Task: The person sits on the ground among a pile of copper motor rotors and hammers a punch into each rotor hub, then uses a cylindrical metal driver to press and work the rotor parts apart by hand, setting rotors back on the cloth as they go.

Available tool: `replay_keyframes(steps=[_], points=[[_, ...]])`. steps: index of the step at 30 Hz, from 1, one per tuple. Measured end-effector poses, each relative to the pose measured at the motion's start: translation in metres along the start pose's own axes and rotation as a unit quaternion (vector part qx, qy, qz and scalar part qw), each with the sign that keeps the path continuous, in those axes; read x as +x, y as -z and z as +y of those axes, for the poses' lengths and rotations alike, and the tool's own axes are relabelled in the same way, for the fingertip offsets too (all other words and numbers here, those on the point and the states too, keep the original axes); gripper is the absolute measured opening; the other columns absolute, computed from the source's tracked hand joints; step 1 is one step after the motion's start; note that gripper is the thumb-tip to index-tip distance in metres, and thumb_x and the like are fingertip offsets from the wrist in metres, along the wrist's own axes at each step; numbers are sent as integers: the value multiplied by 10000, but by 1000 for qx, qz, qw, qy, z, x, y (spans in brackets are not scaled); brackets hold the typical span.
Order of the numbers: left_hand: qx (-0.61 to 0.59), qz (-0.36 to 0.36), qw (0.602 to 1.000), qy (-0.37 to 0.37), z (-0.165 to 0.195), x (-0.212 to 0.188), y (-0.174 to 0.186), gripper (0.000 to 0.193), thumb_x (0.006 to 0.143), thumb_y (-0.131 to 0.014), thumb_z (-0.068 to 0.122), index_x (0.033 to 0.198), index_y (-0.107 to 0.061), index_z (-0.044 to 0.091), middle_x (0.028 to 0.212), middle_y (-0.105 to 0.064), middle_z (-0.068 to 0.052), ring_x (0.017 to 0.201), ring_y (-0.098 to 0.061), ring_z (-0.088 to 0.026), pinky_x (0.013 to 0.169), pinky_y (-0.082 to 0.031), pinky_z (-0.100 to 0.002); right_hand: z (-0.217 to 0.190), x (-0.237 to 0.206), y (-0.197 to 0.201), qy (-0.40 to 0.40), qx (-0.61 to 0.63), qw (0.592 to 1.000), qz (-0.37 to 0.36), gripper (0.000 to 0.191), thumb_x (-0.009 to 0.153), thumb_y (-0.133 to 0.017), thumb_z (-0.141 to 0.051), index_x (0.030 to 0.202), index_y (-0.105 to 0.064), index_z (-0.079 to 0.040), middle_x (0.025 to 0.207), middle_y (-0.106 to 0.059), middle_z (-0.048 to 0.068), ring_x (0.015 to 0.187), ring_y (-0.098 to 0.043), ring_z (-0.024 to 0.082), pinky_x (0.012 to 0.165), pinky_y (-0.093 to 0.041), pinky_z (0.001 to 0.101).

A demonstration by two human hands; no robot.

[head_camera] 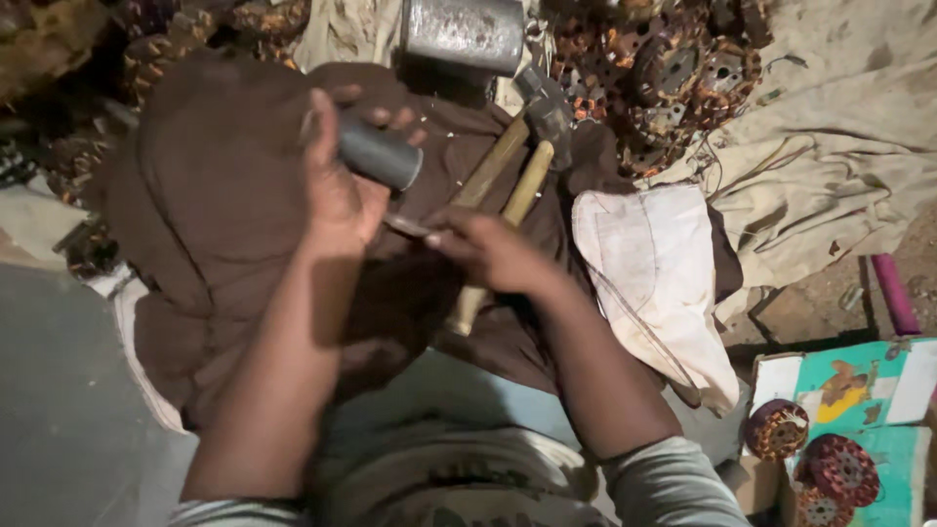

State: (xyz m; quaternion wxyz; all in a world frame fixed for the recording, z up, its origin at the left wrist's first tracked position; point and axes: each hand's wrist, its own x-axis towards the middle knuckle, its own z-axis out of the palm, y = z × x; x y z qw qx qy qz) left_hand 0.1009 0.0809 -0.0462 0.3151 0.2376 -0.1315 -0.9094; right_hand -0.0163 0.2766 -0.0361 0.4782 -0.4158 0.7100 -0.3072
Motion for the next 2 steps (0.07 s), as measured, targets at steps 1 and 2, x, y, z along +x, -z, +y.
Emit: replay_keyframes(steps=[1,2], points=[[-10,2,999,-32,3,0,1,516,966,-689,521,1259,-535,125,992,-652,-83,1118,-678,-330,1020,-573,-552,12,-2,14,-22,121,992,12,306,1087,-627,-319,1257,-679,-69,988,-673,150,875,-640,269,796,-509,398],[-21,4,998,-62,5,2,1,505,982,-688,517,1257,-530,123,998,-652,-87,1123,-674,-335,1023,-569,-553,23,-2,24,-42,239,970,25,292,1108,-623,-314,1253,-693,-70,964,-652,167,828,-621,285,792,-498,410]])
